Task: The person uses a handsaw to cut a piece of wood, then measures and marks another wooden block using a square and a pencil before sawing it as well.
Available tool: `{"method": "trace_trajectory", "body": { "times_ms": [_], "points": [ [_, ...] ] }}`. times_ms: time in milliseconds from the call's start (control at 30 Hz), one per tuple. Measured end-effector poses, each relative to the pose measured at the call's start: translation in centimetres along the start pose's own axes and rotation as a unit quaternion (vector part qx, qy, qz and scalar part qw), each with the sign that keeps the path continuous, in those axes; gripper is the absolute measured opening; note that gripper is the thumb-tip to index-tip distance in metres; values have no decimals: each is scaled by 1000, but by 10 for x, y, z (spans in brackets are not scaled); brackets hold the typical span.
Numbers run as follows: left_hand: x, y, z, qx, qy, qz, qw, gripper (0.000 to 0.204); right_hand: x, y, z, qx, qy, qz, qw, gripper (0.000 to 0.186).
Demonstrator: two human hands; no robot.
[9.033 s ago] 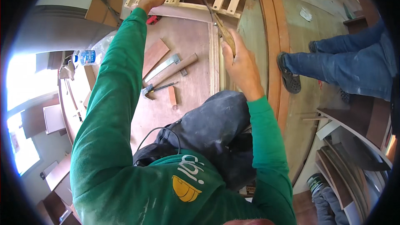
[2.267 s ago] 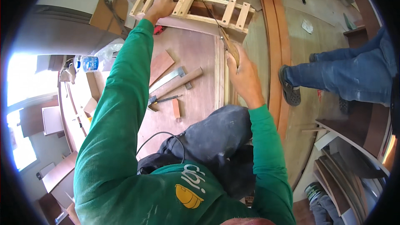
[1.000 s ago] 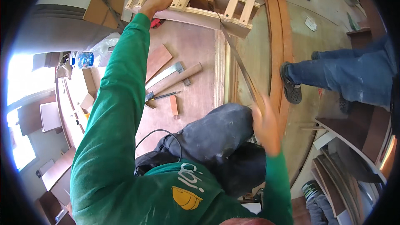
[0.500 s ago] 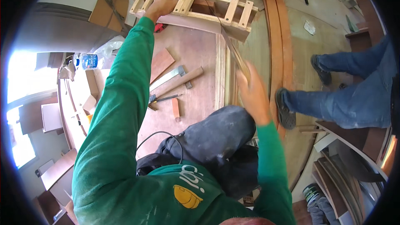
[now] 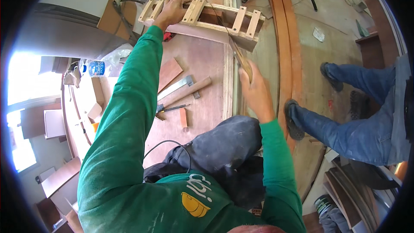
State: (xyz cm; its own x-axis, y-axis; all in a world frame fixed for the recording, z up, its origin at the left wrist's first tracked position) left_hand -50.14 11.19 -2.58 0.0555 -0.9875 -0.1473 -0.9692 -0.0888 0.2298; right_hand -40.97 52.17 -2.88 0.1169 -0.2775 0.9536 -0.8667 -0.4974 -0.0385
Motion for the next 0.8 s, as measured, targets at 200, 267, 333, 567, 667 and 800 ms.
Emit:
{"method": "trace_trajectory", "body": {
  "times_ms": [200,267,333,567,667,800],
  "points": [
    [1,-13,2,20,14,-24,999,48,8,-170,-82,42,-100,36,993,47],
    [10,-16,5,9,32,-19,999,49,5,-157,-74,38,-78,32,996,46],
    [10,-11,5,13,26,-12,1000,49,2,-107,-54,29,-58,49,997,45],
    [4,-2,-1,25,-9,-18,999,48,1,-1,1,-7,-26,13,1000,46],
    [3,-9,-3,33,8,-13,999,47,-16,-96,-38,2,-39,81,996,48],
    [15,-13,12,2,33,-6,999,52,-1,-160,-74,33,-112,25,993,47]
  ]
}}
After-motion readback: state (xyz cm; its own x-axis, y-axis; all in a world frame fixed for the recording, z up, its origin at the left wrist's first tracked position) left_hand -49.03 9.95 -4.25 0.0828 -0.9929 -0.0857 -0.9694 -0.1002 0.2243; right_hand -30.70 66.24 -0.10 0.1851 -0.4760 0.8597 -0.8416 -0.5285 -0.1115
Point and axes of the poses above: each hand's wrist, its own y-axis towards the middle knuckle, its own z-axis out of the palm, x = y × z, the point moved 4 cm from there along y, towards the middle knuckle, and after that the axes turned 8 degrees about y, right-handed, at the moved point
